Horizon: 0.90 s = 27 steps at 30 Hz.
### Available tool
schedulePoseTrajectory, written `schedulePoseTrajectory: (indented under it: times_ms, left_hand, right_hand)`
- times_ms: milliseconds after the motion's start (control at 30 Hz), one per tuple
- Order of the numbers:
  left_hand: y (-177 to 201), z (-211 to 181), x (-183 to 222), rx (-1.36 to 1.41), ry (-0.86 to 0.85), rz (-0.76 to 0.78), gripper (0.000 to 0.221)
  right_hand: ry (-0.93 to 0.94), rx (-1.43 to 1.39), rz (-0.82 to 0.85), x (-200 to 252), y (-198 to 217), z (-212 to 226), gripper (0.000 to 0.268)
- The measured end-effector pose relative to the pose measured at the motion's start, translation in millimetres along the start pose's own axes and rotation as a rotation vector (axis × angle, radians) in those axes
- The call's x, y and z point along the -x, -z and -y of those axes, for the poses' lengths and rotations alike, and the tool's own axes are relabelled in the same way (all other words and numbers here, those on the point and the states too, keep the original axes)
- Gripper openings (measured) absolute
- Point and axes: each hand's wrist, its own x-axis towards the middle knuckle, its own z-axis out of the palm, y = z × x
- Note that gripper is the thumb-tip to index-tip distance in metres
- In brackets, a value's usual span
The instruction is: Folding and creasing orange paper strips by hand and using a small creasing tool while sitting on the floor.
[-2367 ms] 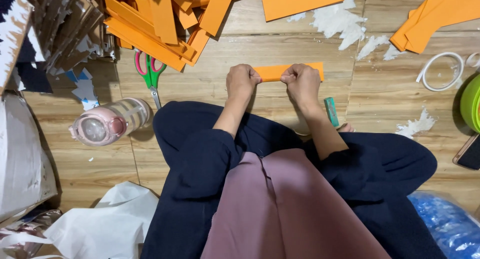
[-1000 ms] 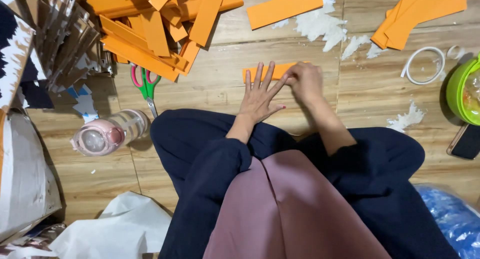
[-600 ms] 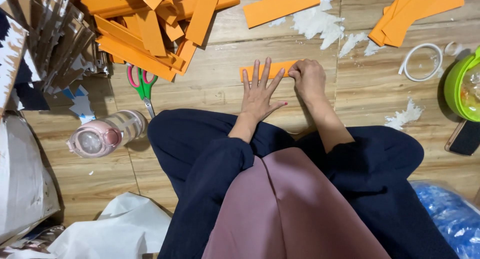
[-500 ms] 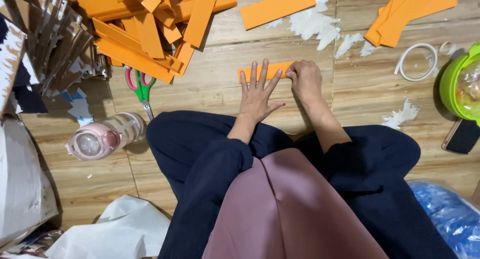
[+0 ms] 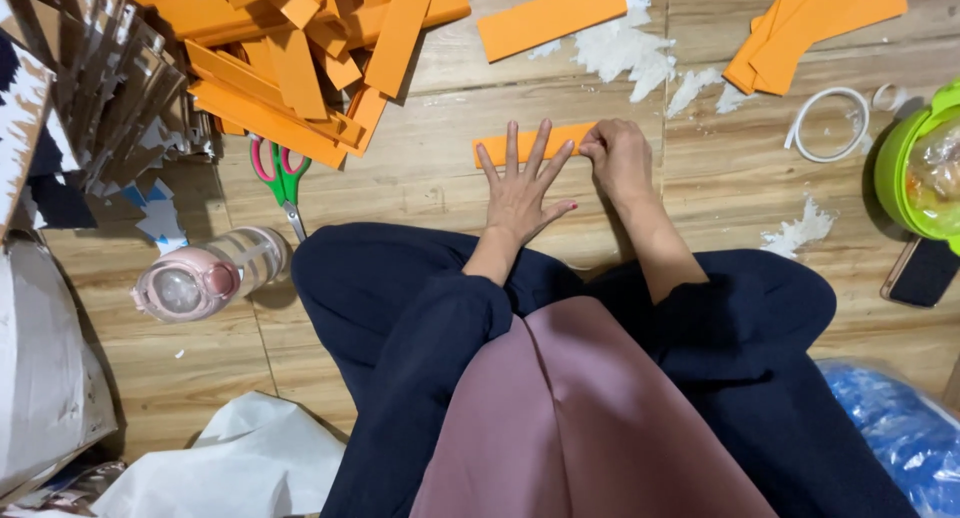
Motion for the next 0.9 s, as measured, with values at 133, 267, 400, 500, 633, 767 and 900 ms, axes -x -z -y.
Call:
schedulePoseTrajectory:
  times_ms: [133, 267, 400, 500, 633, 767, 900]
  left_hand:
    - [-5.6, -0.1, -2.4, 0.003, -0.003, -0.007, 0.080]
    - [-5.0, 0.3, -2.3, 0.006, -0.009, -0.019, 0.081]
    - [-6.9, -0.3, -2.6, 0.006, -0.004, -0.019, 0.081]
    - [-5.2, -1.4, -2.7, 0.005, -0.002, -0.025, 0.080]
    - [-7.7, -0.1, -1.5, 0.012, -0.009, -0.030, 0.081]
    - [-7.9, -0.6, -3.0, 0.018, -0.007, -0.026, 0.080]
    - [-5.8, -1.4, -0.8, 0.006, 0.000, 0.003, 0.081]
  right_hand:
    - [-0.078, -0.072, -0.053, 4.6, 2.8, -9.5, 0.013]
    - [-0.107, -0.091, -0.051, 2.6, -0.8, -17.6, 0.012]
    - [-0.190, -0.133, -0.053, 0.8, 0.2, -15.0, 0.012]
    - [-0.204, -0.135, -0.055, -2.8, 4.0, -12.9, 0.014]
    - [-0.202, -0.131, -0.087, -6.4, 5.5, -19.4, 0.016]
    - [-0.214, -0.165, -0.250, 13.9, 6.8, -19.4, 0.003]
    - [0.095, -0.103, -0.221, 47.0, 42.8, 85.7, 0.016]
